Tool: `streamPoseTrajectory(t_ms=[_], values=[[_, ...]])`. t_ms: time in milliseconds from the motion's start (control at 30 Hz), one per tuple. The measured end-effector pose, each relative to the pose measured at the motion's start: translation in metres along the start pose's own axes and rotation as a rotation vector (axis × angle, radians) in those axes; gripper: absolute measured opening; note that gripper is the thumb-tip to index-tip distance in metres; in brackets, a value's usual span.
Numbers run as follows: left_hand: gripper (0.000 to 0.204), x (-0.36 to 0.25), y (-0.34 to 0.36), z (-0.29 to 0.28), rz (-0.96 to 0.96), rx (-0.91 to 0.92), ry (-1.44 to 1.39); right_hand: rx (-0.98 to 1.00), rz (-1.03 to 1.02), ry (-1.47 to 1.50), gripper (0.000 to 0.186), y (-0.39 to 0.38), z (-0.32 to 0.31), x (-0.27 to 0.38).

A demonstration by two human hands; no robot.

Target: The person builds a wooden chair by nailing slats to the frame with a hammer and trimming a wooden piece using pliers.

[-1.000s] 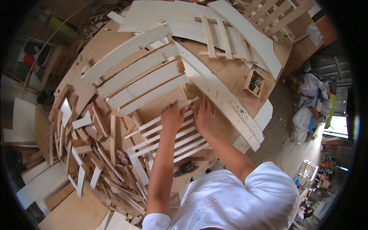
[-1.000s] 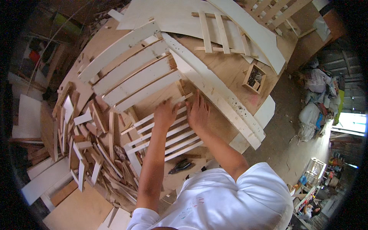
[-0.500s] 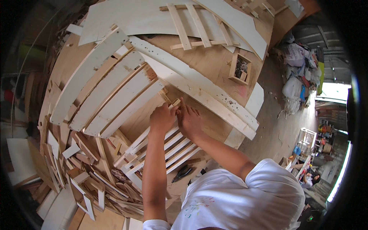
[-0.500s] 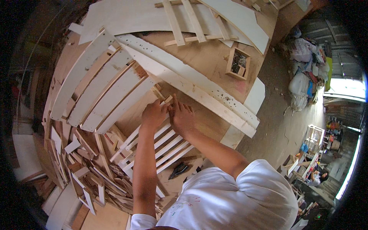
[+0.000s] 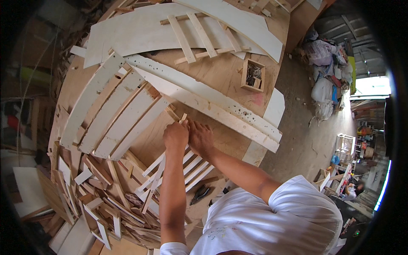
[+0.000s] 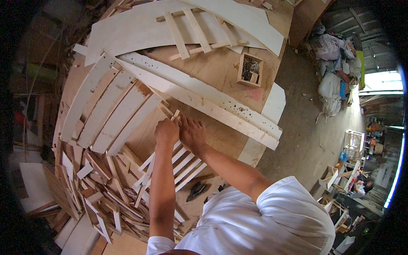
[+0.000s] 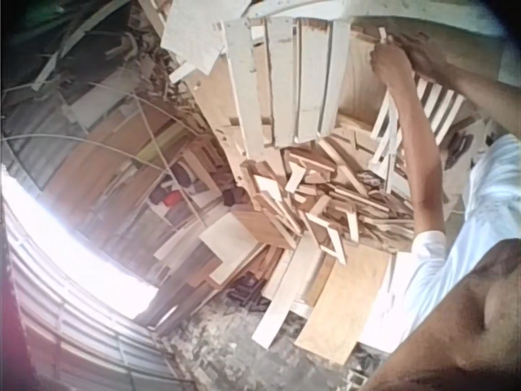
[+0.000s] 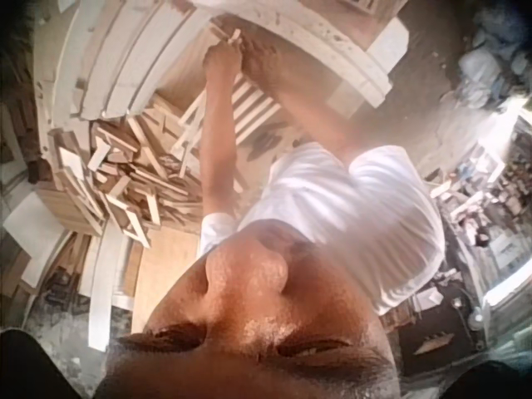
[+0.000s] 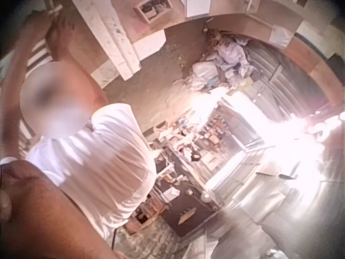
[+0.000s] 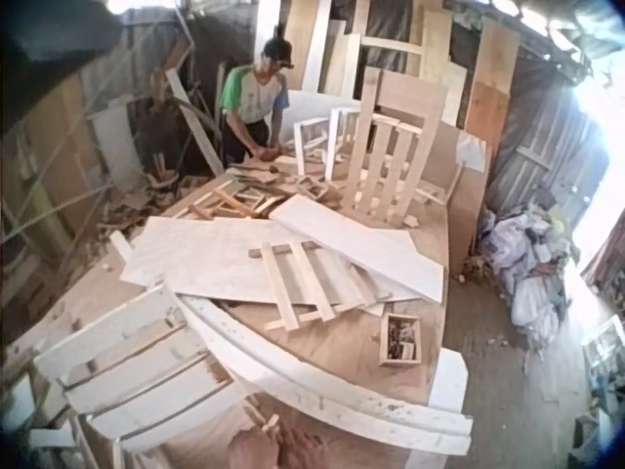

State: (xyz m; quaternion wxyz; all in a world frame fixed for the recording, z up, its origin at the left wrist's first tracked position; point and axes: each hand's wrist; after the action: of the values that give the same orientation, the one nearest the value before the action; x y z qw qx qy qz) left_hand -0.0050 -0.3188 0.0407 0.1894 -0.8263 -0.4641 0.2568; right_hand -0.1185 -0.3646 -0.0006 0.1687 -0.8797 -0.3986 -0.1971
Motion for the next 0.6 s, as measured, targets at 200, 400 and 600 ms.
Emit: streamPoseTrajectory(t_ms=[200,400,600], values=[[0.056,-0.008,0.004,-0.009,-0.051,0.017,-0.089,0.018,-0.039,0.019,0.051,-0.002,-0.002,-0.002],[0.066,-0.01,-0.023,-0.03,-0.168,0.096,-0.012,0.054,0.022,0.119,0.05,0.0,-0.007,0.0],[0.063,0.021,-0.046,-0.027,-0.092,0.055,0.026,0.128,0.059,0.057,0.046,0.0,0.0,-0.004]])
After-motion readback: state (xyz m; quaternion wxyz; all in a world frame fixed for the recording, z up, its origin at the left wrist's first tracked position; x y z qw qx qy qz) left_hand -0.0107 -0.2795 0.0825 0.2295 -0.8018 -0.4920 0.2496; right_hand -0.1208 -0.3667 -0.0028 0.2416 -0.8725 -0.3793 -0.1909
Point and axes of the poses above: each hand's wrist, its own y-axis towards the middle knuckle, its own z-axis out of the palm, x = y × z
